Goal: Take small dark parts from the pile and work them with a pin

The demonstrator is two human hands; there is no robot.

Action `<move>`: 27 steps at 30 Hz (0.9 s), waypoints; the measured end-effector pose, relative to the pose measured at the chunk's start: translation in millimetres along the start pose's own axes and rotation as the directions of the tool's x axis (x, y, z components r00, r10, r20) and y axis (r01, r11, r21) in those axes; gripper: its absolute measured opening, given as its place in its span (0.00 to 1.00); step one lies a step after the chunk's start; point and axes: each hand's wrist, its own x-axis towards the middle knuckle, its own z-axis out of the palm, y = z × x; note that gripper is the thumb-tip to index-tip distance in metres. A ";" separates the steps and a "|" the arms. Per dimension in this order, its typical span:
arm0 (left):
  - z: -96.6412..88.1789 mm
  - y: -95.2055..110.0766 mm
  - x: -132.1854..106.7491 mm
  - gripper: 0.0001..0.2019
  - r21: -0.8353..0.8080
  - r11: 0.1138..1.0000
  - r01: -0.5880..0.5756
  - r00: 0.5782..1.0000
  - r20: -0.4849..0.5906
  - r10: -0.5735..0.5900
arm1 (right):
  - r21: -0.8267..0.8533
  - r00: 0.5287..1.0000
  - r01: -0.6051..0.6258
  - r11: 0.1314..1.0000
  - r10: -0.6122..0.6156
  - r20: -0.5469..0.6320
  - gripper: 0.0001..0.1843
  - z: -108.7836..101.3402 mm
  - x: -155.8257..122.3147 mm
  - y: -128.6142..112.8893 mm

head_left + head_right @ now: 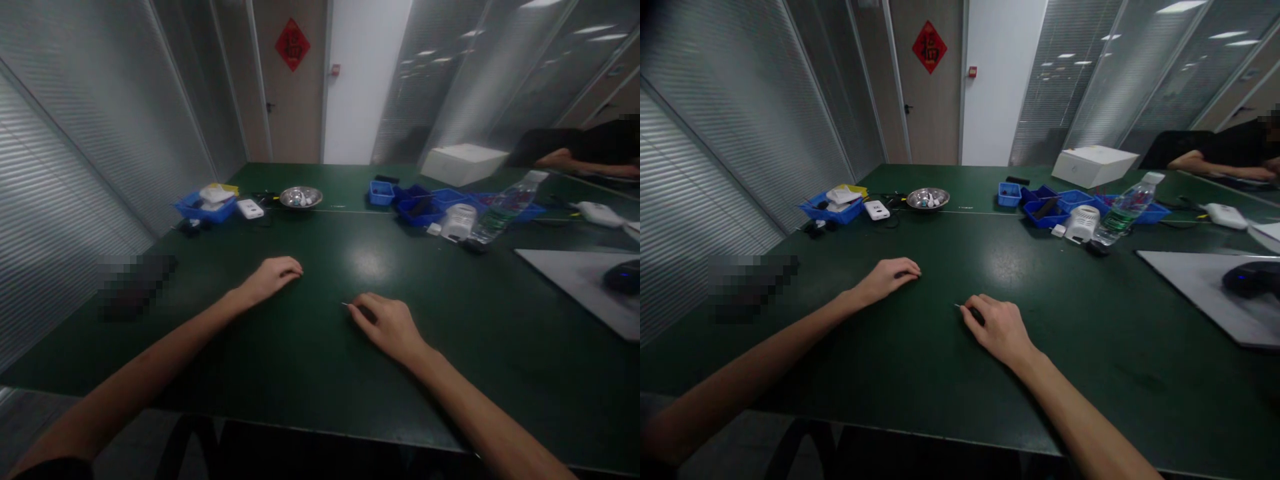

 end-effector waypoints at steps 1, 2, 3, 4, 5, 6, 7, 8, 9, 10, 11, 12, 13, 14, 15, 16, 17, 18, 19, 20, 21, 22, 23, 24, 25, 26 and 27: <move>15.4 18.4 2.5 0.08 -0.065 0.996 -0.064 0.996 0.050 0.068 | 0.016 1.000 0.000 1.000 0.000 -0.013 0.16 0.0 -0.3 -1.5; 30.0 35.2 4.3 0.08 -0.120 0.986 -0.112 0.990 0.066 0.121 | 0.039 1.000 0.000 0.999 0.001 -0.018 0.15 0.1 -0.5 -3.1; 42.9 49.8 5.3 0.08 -0.165 0.976 -0.138 0.985 0.080 0.153 | 0.056 1.000 -0.003 0.998 0.004 -0.030 0.14 0.3 -0.7 -4.6; 53.6 61.7 5.6 0.08 -0.202 0.968 -0.150 0.982 0.087 0.170 | 0.071 1.000 0.004 0.997 -0.003 -0.019 0.13 0.7 -0.8 -5.8; 61.9 70.7 5.4 0.08 -0.227 0.963 -0.148 0.981 0.086 0.172 | 0.083 1.000 0.007 0.996 -0.006 -0.006 0.12 1.1 -0.8 -6.5; 67.6 77.0 4.8 0.08 -0.243 0.960 -0.138 0.983 0.086 0.163 | 0.084 1.000 0.007 0.996 -0.008 0.005 0.13 1.6 -0.7 -6.8; 71.0 80.9 3.9 0.08 -0.254 0.959 -0.122 0.986 0.083 0.147 | 0.081 1.000 0.002 0.997 -0.003 0.014 0.13 2.2 -0.6 -6.7; 72.6 82.9 3.1 0.08 -0.262 0.959 -0.106 0.988 0.078 0.130 | 0.081 1.000 -0.003 0.997 0.001 0.024 0.14 2.6 -0.4 -6.2; 72.9 83.6 2.3 0.08 -0.269 0.959 -0.091 0.990 0.076 0.115 | 0.083 0.999 -0.009 0.997 0.007 0.032 0.14 2.9 -0.1 -5.5; 72.3 83.6 1.7 0.08 -0.277 0.958 -0.078 0.992 0.078 0.103 | 0.089 0.999 -0.015 0.996 0.012 0.040 0.14 3.0 0.1 -4.7; 71.2 83.3 1.2 0.08 -0.285 0.956 -0.065 0.992 0.083 0.092 | 0.098 0.999 -0.021 0.995 0.016 0.047 0.14 3.0 0.3 -4.1; 70.0 83.0 0.9 0.08 -0.292 0.955 -0.049 0.993 0.088 0.078 | 0.105 0.998 -0.027 0.994 0.021 0.053 0.14 2.8 0.4 -3.7; 68.9 82.8 0.7 0.09 -0.301 0.953 -0.027 0.994 0.094 0.058 | 0.109 0.998 -0.029 0.994 0.022 0.061 0.13 2.5 0.5 -3.4; 67.9 82.8 0.6 0.09 -0.313 0.950 -0.001 0.994 0.101 0.034 | 0.107 0.997 -0.028 0.994 0.020 0.068 0.12 2.1 0.5 -3.3; 67.2 82.9 0.6 0.10 -0.330 0.944 0.024 0.994 0.108 0.012 | 0.101 0.997 -0.023 0.995 0.015 0.075 0.11 1.8 0.4 -3.4; 66.6 83.0 0.6 0.11 -0.351 0.935 0.044 0.994 0.113 -0.004 | 0.093 0.997 -0.015 0.996 0.007 0.081 0.11 1.5 0.3 -3.5; 66.2 83.0 0.5 0.13 -0.372 0.926 0.057 0.993 0.116 -0.014 | 0.083 0.997 -0.006 0.997 -0.001 0.081 0.11 1.2 0.1 -3.6; 65.9 83.1 0.4 0.15 -0.392 0.918 0.063 0.993 0.117 -0.019 | 0.075 0.997 0.006 0.997 -0.011 0.078 0.11 0.9 -0.1 -3.6; 65.6 83.1 0.3 0.17 -0.406 0.912 0.065 0.993 0.117 -0.019 | 0.067 0.997 0.017 0.998 -0.022 0.072 0.11 0.5 -0.5 -3.7; 65.3 83.1 0.2 0.18 -0.415 0.907 0.067 0.993 0.119 -0.019 | 0.060 0.997 0.028 0.998 -0.032 0.069 0.12 0.0 -0.8 -3.7; 65.0 83.2 0.1 0.20 -0.421 0.904 0.071 0.992 0.122 -0.021 | 0.050 0.997 0.039 0.998 -0.042 0.070 0.12 -0.5 -1.2 -3.7; 64.7 83.3 -0.1 0.21 -0.424 0.903 0.074 0.992 0.127 -0.022 | 0.036 0.996 0.050 0.998 -0.052 0.071 0.12 -1.2 -1.6 -3.7; 64.4 83.5 -0.1 0.22 -0.424 0.902 0.075 0.991 0.129 -0.022 | 0.021 0.995 0.059 0.998 -0.061 0.075 0.12 -1.9 -2.0 -3.8; 64.2 83.7 -0.1 0.23 -0.424 0.902 0.075 0.991 0.130 -0.021 | 0.002 0.995 0.067 0.998 -0.067 0.080 0.13 -2.7 -2.3 -4.0; 64.2 83.8 -0.1 0.25 -0.423 0.903 0.075 0.991 0.128 -0.022 | -0.018 0.994 0.075 0.997 -0.073 0.085 0.13 -3.4 -2.5 -4.2; 64.3 83.8 -0.1 0.26 -0.423 0.903 0.075 0.992 0.123 -0.024 | -0.040 0.993 0.083 0.996 -0.079 0.089 0.13 -4.1 -2.6 -4.5; 64.6 83.6 0.0 0.27 -0.424 0.903 0.074 0.993 0.116 -0.027 | -0.060 0.992 0.091 0.994 -0.085 0.093 0.14 -4.7 -2.6 -4.9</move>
